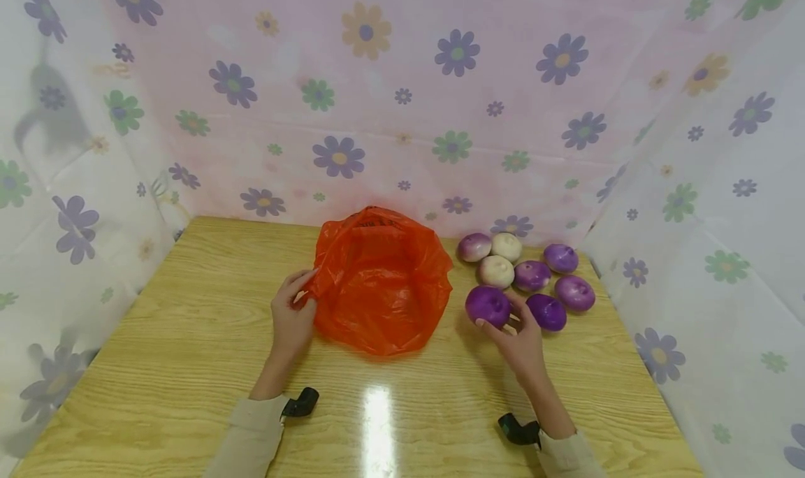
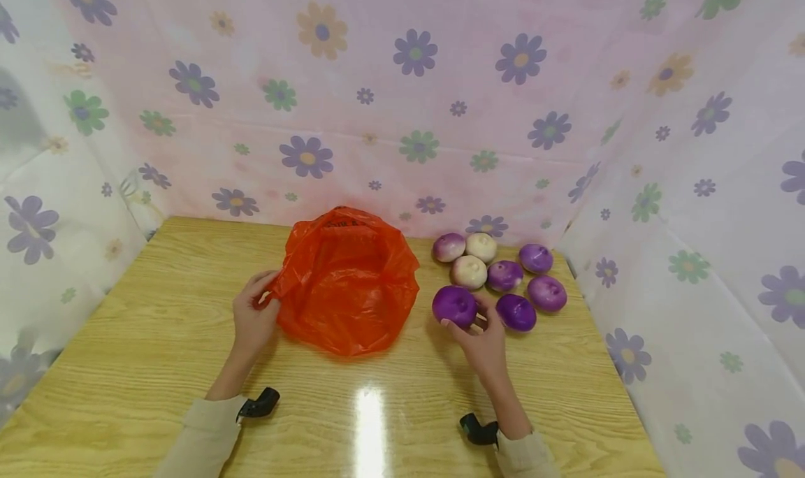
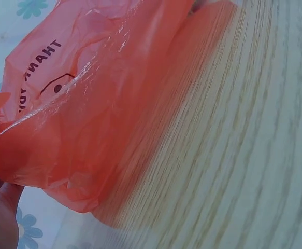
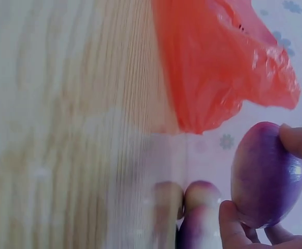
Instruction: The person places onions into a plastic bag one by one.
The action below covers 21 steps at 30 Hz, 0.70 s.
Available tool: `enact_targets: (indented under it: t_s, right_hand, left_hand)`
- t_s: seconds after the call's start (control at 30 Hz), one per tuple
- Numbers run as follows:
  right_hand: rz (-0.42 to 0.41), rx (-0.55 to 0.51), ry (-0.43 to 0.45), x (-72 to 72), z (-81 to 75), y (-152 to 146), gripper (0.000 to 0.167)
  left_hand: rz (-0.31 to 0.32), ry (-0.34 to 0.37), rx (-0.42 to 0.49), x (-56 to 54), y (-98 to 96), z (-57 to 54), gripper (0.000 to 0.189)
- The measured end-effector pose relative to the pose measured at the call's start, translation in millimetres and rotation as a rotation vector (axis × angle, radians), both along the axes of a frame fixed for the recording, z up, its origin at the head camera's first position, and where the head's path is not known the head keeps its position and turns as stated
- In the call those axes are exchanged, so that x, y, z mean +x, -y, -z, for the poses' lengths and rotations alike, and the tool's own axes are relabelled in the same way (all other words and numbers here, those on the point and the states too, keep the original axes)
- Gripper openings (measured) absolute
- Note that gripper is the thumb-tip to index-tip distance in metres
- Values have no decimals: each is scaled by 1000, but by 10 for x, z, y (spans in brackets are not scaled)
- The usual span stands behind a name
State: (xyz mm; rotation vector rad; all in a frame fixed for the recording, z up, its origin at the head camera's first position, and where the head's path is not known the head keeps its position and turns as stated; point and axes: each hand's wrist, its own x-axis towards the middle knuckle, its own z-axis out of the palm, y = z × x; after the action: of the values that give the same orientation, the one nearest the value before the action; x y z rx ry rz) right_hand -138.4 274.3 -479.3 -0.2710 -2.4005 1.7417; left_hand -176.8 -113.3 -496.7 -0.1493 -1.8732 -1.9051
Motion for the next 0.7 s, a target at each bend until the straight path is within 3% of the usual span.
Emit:
enact_targets:
  t_s: [0.07,0.3,0.7]
  right_hand:
    - [-2,-27,-22,41,-15,33,72]
    - [-42,-134,-87,151,-67,152,71]
    - [-254,-243,-217,335,-157,423,70]
  left_hand:
    - [-3,7,17,-20,9,55,44]
    - [-25,60,31,-18,-12,51,43]
    - [-65,61,55,6,-37,48,42]
